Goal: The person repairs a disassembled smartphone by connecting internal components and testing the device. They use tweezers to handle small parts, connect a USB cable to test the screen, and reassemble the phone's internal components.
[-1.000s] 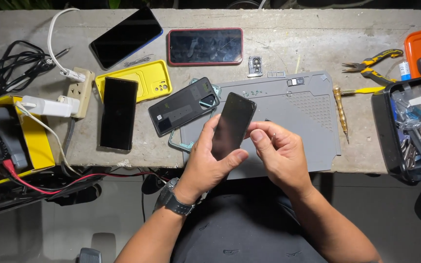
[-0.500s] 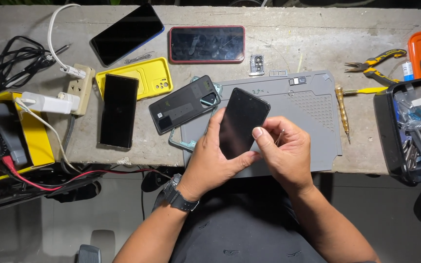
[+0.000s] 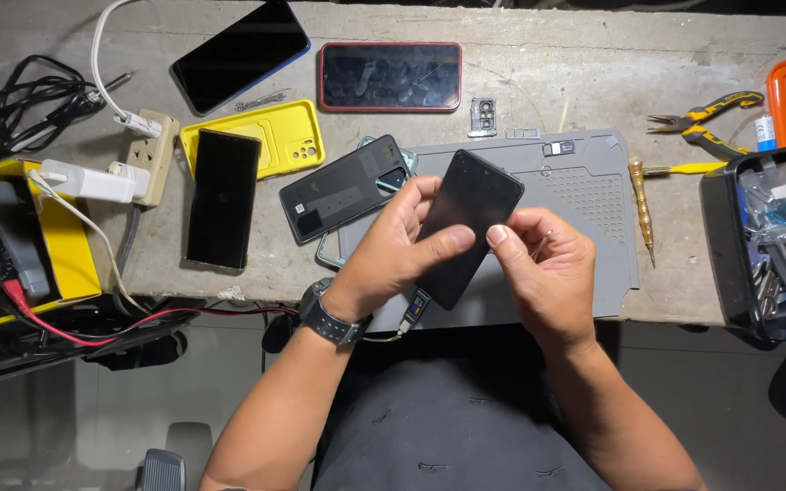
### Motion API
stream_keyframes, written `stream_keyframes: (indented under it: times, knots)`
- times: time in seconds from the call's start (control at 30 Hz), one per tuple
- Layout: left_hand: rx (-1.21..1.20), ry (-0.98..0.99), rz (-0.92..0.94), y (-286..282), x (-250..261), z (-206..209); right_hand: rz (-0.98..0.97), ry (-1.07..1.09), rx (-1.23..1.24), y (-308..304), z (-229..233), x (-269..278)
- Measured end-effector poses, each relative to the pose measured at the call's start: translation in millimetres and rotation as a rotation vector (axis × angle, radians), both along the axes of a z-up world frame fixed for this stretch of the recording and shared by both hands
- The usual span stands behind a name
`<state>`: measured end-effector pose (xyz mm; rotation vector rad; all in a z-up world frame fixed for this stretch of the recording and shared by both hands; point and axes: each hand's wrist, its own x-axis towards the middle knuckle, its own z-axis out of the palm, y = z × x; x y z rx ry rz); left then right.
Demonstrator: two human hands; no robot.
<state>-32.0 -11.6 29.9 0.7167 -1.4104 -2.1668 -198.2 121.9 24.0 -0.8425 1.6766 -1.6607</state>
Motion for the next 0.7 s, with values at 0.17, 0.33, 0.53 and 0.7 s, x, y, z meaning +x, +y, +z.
stream_keyframes:
  times: [0.17,0.33,0.53,0.7]
  knots:
    - [-0.005,-0.022,0.009,-8.7,-1.9,17.2,0.015,-0.013,-0.01,-1.8,5.3,7.3]
    - [-0.102,-0.104,0.04,-7.7,4.1,39.9,0.049,-0.023,-0.008,-1.9,10.4,19.3]
    - [-0.125,-0.202,0.145,-4.7,26.3,31.9,0.123,-0.153,-0.051,-8.0,13.3,38.3]
    - [-0.171,-0.344,0.283,0.2,50.1,37.2,0.235,-0.188,-0.051,-15.9,11.4,56.4]
